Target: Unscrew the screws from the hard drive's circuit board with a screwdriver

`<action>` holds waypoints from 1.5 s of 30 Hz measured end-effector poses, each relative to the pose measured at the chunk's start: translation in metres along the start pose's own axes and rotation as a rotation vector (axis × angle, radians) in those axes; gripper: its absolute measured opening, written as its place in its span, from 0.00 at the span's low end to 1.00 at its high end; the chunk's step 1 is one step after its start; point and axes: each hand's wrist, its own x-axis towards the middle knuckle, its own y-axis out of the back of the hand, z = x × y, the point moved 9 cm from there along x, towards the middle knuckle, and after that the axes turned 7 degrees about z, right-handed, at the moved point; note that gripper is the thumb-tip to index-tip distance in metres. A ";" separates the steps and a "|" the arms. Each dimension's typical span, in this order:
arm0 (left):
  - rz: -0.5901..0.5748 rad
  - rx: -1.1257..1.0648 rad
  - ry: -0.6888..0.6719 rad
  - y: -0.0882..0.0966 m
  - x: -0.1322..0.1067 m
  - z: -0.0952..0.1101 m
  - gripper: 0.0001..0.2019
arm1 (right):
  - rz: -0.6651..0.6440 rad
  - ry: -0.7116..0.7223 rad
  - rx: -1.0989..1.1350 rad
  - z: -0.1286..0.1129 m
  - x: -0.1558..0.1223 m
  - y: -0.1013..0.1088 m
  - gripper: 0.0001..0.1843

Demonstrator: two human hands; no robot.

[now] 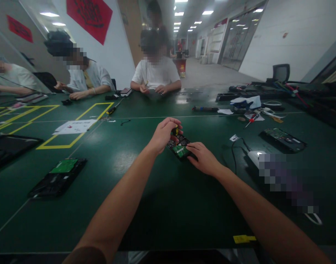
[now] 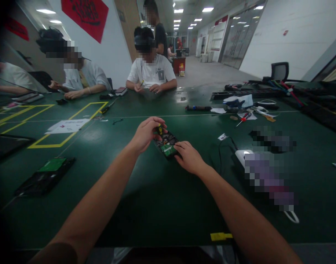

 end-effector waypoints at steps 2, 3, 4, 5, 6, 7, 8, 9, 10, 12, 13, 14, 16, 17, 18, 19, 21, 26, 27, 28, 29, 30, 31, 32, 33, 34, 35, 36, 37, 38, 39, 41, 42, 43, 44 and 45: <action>-0.022 -0.033 0.014 -0.003 0.000 -0.001 0.08 | 0.004 0.000 -0.001 0.000 0.000 0.001 0.22; -0.024 -0.040 0.013 -0.004 0.000 -0.001 0.07 | 0.004 0.000 -0.001 0.000 0.000 0.001 0.22; -0.019 -0.043 0.006 -0.004 0.000 -0.001 0.07 | 0.004 -0.001 0.000 0.000 0.000 0.001 0.22; -0.014 -0.039 -0.004 -0.004 0.000 0.000 0.07 | 0.002 -0.002 0.002 -0.001 0.000 0.001 0.22; -0.007 -0.029 -0.019 -0.003 0.000 0.000 0.07 | 0.000 -0.002 0.004 -0.001 0.000 0.001 0.22; 0.000 -0.009 -0.037 -0.002 0.001 0.001 0.08 | -0.001 -0.002 0.006 -0.001 0.000 0.001 0.22; 0.009 0.017 -0.055 -0.001 0.001 0.002 0.09 | -0.004 -0.002 0.009 -0.001 0.000 0.001 0.22; 0.018 0.047 -0.071 0.000 0.002 0.002 0.10 | -0.005 -0.004 0.012 -0.001 0.000 0.001 0.22; 0.026 0.075 -0.084 0.002 0.002 0.003 0.11 | -0.004 -0.006 0.015 0.000 0.000 0.001 0.22; 0.032 0.113 -0.100 0.003 0.003 0.003 0.12 | 0.001 -0.010 0.020 0.000 0.000 0.001 0.22; 0.028 0.124 -0.103 0.004 0.003 0.004 0.12 | 0.003 -0.011 0.021 0.000 0.000 0.001 0.22; 0.021 0.134 -0.103 0.003 0.003 0.004 0.12 | 0.004 -0.011 0.020 0.001 0.000 0.001 0.22; 0.001 0.158 -0.098 0.002 0.002 0.005 0.12 | 0.000 -0.010 0.016 0.000 0.000 0.000 0.22; -0.012 0.167 -0.093 0.001 0.001 0.005 0.12 | -0.003 -0.009 0.015 0.000 0.000 0.000 0.22; -0.026 0.167 -0.085 -0.001 0.000 0.006 0.12 | -0.004 -0.010 0.014 0.000 0.000 0.000 0.22; -0.042 0.155 -0.074 -0.003 -0.001 0.006 0.11 | -0.004 -0.010 0.013 0.000 0.000 0.000 0.22; -0.068 0.108 -0.045 -0.006 -0.003 0.006 0.10 | -0.003 -0.009 0.008 0.000 0.000 0.000 0.22; -0.058 0.034 0.009 -0.008 -0.005 0.004 0.07 | -0.005 -0.010 -0.002 -0.001 0.000 0.001 0.22; -0.047 0.023 0.016 -0.008 -0.005 0.003 0.06 | -0.006 -0.011 0.002 -0.001 0.000 0.001 0.22; -0.031 0.014 0.018 -0.006 -0.004 0.002 0.06 | -0.006 -0.012 0.007 -0.001 0.000 0.002 0.22; -0.013 0.016 0.016 -0.004 -0.004 0.002 0.06 | -0.006 -0.013 0.013 -0.001 0.000 0.002 0.22; 0.006 0.031 0.008 -0.002 -0.003 0.002 0.06 | -0.005 -0.015 0.019 0.000 0.000 0.002 0.22; 0.025 0.059 -0.007 0.001 -0.002 0.003 0.07 | -0.003 -0.018 0.022 0.000 0.000 0.002 0.23; 0.039 0.094 -0.028 0.003 -0.001 0.004 0.07 | 0.000 -0.020 0.023 0.000 0.000 0.002 0.23; 0.049 0.129 -0.050 0.004 -0.001 0.005 0.08 | 0.001 -0.020 0.021 0.000 0.000 0.002 0.23; 0.054 0.156 -0.067 0.005 0.000 0.006 0.09 | 0.000 -0.018 0.017 0.000 0.000 0.002 0.22; 0.050 0.170 -0.073 0.005 0.000 0.007 0.09 | -0.001 -0.015 0.014 0.000 0.000 0.002 0.22; 0.040 0.172 -0.071 0.005 0.001 0.006 0.10 | -0.001 -0.012 0.012 0.000 0.000 0.002 0.22; 0.026 0.163 -0.061 0.004 0.001 0.005 0.10 | 0.000 -0.009 0.011 0.000 0.000 0.001 0.22; 0.008 0.144 -0.046 0.002 0.000 0.004 0.10 | 0.000 -0.006 0.011 0.000 0.000 0.001 0.22; -0.010 0.118 -0.028 0.000 0.000 0.002 0.10 | 0.002 -0.003 0.012 0.000 0.000 0.000 0.22; -0.032 0.066 0.003 -0.003 -0.001 0.000 0.09 | 0.002 0.003 0.010 0.000 0.000 0.000 0.21; -0.035 0.047 0.014 -0.004 -0.001 -0.001 0.09 | 0.001 0.003 0.008 0.000 0.000 0.000 0.21; -0.037 0.035 0.021 -0.004 -0.001 -0.001 0.09 | -0.002 0.002 0.005 0.001 0.000 -0.001 0.21; -0.038 0.030 0.025 -0.005 -0.002 -0.002 0.09 | -0.003 0.000 0.003 0.001 0.000 -0.001 0.22; -0.037 0.027 0.022 -0.005 -0.002 -0.001 0.08 | -0.004 -0.004 0.001 0.001 0.000 -0.001 0.22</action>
